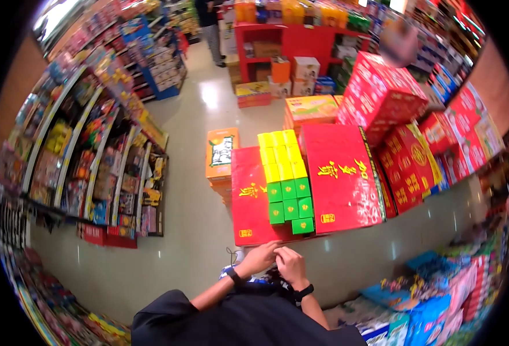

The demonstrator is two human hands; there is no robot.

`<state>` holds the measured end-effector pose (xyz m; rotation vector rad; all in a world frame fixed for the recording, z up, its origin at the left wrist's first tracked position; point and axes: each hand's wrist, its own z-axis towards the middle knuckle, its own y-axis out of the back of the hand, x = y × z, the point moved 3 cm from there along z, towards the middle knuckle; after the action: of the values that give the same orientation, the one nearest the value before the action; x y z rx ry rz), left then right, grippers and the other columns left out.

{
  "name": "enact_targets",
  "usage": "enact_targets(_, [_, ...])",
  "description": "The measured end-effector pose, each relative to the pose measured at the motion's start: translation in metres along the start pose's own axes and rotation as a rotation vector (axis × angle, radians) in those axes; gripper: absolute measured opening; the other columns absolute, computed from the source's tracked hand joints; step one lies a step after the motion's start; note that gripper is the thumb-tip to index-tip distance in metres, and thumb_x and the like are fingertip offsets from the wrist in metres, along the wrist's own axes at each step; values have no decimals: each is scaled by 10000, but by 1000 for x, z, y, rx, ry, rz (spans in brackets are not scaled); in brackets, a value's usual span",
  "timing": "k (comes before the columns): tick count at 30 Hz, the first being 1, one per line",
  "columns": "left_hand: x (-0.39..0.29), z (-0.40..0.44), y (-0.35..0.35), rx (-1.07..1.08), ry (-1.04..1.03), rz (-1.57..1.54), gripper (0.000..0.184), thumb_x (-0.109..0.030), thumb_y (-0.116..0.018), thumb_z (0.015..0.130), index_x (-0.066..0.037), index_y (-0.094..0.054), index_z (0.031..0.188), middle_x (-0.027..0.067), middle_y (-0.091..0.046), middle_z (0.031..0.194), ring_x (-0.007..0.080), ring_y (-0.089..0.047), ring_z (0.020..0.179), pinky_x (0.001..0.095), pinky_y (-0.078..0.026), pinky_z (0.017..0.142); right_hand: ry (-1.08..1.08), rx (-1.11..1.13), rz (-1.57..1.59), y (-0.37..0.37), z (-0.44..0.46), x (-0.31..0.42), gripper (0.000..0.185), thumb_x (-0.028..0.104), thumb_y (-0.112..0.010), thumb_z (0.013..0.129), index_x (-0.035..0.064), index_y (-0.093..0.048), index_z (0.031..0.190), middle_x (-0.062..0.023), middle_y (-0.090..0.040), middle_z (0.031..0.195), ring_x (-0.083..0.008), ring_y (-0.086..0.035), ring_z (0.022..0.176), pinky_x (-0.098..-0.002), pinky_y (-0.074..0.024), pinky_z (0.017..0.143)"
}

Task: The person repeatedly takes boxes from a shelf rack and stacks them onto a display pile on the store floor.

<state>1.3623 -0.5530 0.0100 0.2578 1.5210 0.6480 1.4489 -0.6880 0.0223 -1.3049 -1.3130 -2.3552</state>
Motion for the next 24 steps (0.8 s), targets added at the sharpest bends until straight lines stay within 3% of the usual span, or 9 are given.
enact_targets(2, [17, -25, -16, 57, 192, 87, 404, -238, -675, 1009, -70, -639, 1375, 199, -712, 1316, 435, -689, 1197, 519, -578, 970, 52, 119, 0, -5, -2, -4, 94, 79, -713, 930, 93, -751, 1016, -99, -761, 981, -343, -751, 946, -451, -604, 812])
enact_targets(5, [20, -59, -13, 76, 319, 120, 449, -271, -687, 996, -71, -633, 1394, 209, -721, 1311, 444, -685, 1205, 532, -575, 982, 138, 248, -18, -11, 3, 6, 93, 85, -707, 932, 93, -751, 1014, -95, -764, 983, -334, -754, 947, -445, -606, 810])
enact_targets(15, [18, -173, 61, -411, 502, -4, 255, -218, -686, 999, -64, -693, 1202, 187, -761, 1172, 423, -713, 1133, 479, -584, 947, 455, 558, 35, -99, 3, 106, 84, 118, -708, 981, 91, -752, 1048, -112, -739, 950, -347, -752, 876, -445, -606, 748])
enact_targets(18, [54, -227, 65, -524, 460, -20, 268, -218, -684, 1002, -69, -685, 1225, 172, -768, 1186, 403, -724, 1139, 472, -587, 952, 538, 628, 72, -142, -5, 145, 98, 124, -709, 988, 101, -756, 1071, -109, -734, 944, -346, -748, 869, -447, -604, 741])
enact_targets(24, [71, -356, 111, -715, 610, -57, 330, -223, -662, 1019, -79, -680, 1315, 165, -763, 1269, 368, -740, 1159, 453, -595, 966, 708, 824, 108, -236, -38, 246, 166, 120, -711, 972, 133, -775, 1125, -101, -734, 953, -347, -738, 866, -447, -601, 748])
